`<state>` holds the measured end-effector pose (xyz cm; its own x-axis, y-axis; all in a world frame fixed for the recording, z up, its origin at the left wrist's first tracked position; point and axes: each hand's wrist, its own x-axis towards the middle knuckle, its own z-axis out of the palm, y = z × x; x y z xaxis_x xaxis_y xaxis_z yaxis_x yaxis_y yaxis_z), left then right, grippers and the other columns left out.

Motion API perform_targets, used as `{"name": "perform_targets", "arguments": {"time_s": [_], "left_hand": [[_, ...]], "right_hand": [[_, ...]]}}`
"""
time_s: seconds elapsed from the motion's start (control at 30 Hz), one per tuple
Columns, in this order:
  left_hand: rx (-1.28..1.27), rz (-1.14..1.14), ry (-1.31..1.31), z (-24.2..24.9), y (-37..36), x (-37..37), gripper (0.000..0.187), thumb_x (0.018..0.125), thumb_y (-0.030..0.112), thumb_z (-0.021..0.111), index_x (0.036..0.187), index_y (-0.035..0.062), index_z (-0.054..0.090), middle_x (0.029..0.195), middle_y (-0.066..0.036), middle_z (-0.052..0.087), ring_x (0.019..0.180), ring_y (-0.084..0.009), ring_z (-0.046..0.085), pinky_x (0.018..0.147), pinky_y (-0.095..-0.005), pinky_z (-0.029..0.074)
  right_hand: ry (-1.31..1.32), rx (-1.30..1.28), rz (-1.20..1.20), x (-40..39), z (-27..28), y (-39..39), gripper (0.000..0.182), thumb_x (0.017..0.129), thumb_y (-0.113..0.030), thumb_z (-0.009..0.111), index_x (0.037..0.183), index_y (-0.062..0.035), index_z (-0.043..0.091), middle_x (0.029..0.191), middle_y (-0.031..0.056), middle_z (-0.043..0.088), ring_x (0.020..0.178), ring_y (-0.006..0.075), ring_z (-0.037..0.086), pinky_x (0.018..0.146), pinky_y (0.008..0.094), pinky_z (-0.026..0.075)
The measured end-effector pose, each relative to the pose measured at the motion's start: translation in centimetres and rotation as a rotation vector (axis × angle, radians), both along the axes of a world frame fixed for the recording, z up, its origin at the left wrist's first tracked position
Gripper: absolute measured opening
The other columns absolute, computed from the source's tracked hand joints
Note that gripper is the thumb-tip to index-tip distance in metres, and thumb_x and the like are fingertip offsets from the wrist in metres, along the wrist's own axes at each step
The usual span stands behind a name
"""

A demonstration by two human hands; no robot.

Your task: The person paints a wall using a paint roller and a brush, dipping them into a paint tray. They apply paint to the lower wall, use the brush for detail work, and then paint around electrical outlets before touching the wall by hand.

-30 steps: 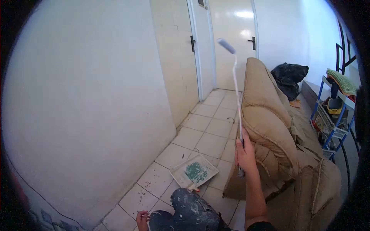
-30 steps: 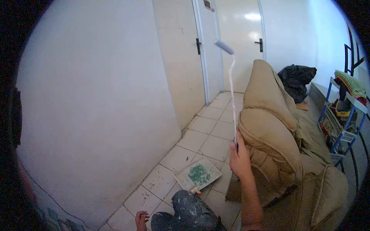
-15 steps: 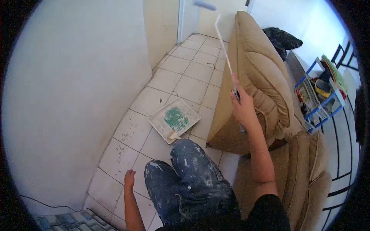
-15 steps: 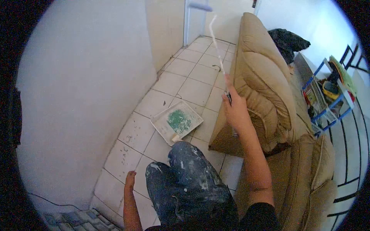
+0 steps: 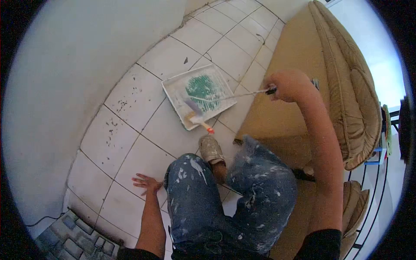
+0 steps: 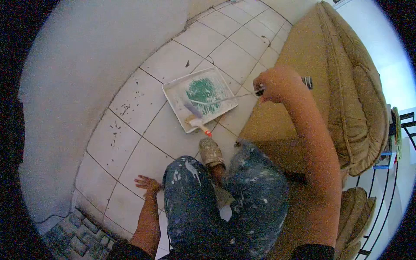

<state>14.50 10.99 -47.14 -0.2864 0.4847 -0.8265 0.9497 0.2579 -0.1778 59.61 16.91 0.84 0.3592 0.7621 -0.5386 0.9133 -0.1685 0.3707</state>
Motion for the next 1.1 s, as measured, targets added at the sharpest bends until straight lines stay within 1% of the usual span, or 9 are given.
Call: {"name": "perform_targets", "arguments": {"time_s": [0.13, 0.23, 0.3, 0.43, 0.53, 0.63, 0.7, 0.83, 1.1], "left_hand": [[-0.026, -0.016, 0.142, -3.5, -0.1, -0.6, 0.126, 0.077, 0.047, 0.072, 0.144, 0.0083, -0.028, 0.146, -0.023, -0.037, 0.137, -0.0481, -0.024, 0.099, -0.0774, 0.015], [0.196, 0.219, 0.191, -3.3, -0.7, 1.2, 0.1, 0.092, 0.039, 0.057, 0.148, 0.015, -0.022, 0.153, -0.014, -0.03, 0.143, -0.0388, -0.019, 0.105, -0.071, 0.018], [0.224, 0.184, 0.278, -4.6, -1.2, 1.1, 0.09, 0.096, 0.036, 0.052, 0.15, 0.0171, -0.018, 0.156, -0.012, -0.024, 0.145, -0.0365, -0.015, 0.106, -0.0703, 0.019], [-0.204, -0.633, 1.287, -12.3, -3.4, -0.6, 0.086, 0.095, 0.035, 0.053, 0.153, 0.0163, -0.008, 0.159, -0.017, -0.01, 0.146, -0.04, -0.005, 0.102, -0.0757, 0.017], [0.364, -0.384, 0.94, -12.5, -4.0, -1.0, 0.075, 0.097, 0.034, 0.047, 0.153, 0.0122, 0.002, 0.159, -0.019, 0.0, 0.146, -0.0399, 0.002, 0.096, -0.0821, 0.009], [0.38, -0.431, 0.979, -11.2, -4.1, -0.6, 0.069, 0.098, 0.032, 0.043, 0.153, 0.0087, 0.008, 0.159, -0.02, 0.003, 0.146, -0.0391, 0.008, 0.093, -0.084, 0.012], [0.517, -0.52, 1.082, -9.4, -4.1, 0.0, 0.068, 0.099, 0.031, 0.042, 0.153, 0.0075, 0.008, 0.159, -0.02, 0.002, 0.145, -0.0408, 0.008, 0.091, -0.0841, 0.017], [0.55, -0.529, 1.04, -11.0, -3.7, -3.0, 0.067, 0.098, 0.031, 0.042, 0.152, 0.0072, 0.01, 0.158, -0.02, 0.005, 0.144, -0.0411, 0.011, 0.091, -0.0841, 0.017], [0.623, -0.561, 1.014, -12.4, -5.0, -2.5, 0.064, 0.098, 0.032, 0.043, 0.151, 0.0064, 0.016, 0.155, -0.021, 0.014, 0.141, -0.042, 0.019, 0.091, -0.0839, 0.017]], "right_hand": [[0.188, -0.049, -0.124, 5.0, -4.7, 0.2, 0.029, 0.082, -0.032, 0.073, 0.106, -0.0178, 0.067, 0.087, 0.0107, 0.069, 0.072, 0.0257, 0.065, 0.062, 0.0416, 0.051], [0.326, 0.005, -0.726, 6.4, -6.4, -0.9, 0.027, 0.085, -0.03, 0.069, 0.106, -0.0141, 0.065, 0.083, 0.0113, 0.066, 0.064, 0.0197, 0.06, 0.053, 0.0379, 0.049], [0.377, -0.02, -0.783, 8.2, -10.6, -1.9, 0.028, 0.087, -0.03, 0.068, 0.107, -0.0117, 0.063, 0.081, 0.0118, 0.064, 0.061, 0.0174, 0.058, 0.048, 0.0365, 0.047], [0.455, -0.011, -0.822, 10.6, -19.9, -3.6, 0.034, 0.088, -0.027, 0.064, 0.116, -0.0078, 0.058, 0.085, 0.014, 0.066, 0.067, 0.0228, 0.062, 0.056, 0.0411, 0.051], [-0.061, -0.038, -0.376, 8.7, -21.8, -2.7, 0.04, 0.088, -0.023, 0.062, 0.123, -0.0056, 0.056, 0.097, 0.0172, 0.067, 0.085, 0.0305, 0.066, 0.07, 0.0464, 0.054], [-0.388, 0.666, 0.119, 4.6, -21.7, -3.5, 0.036, 0.088, -0.012, 0.053, 0.123, -0.0059, 0.059, 0.108, 0.0208, 0.063, 0.098, 0.0333, 0.062, 0.079, 0.0462, 0.05], [-0.298, 0.634, 0.217, 2.9, -21.5, -1.8, 0.037, 0.087, -0.02, 0.059, 0.121, -0.0061, 0.059, 0.116, 0.0209, 0.056, 0.101, 0.036, 0.058, 0.083, 0.0465, 0.049], [0.441, 0.094, -0.083, -1.9, -27.0, -2.6, 0.05, 0.089, -0.027, 0.06, 0.13, -0.0026, 0.045, 0.12, 0.0236, 0.052, 0.105, 0.0407, 0.057, 0.084, 0.0482, 0.05], [0.614, 0.336, -0.245, -4.2, -37.1, -5.3, 0.058, 0.092, -0.025, 0.056, 0.142, -0.0045, 0.034, 0.111, 0.0272, 0.059, 0.101, 0.0416, 0.059, 0.084, 0.0492, 0.049]]}}
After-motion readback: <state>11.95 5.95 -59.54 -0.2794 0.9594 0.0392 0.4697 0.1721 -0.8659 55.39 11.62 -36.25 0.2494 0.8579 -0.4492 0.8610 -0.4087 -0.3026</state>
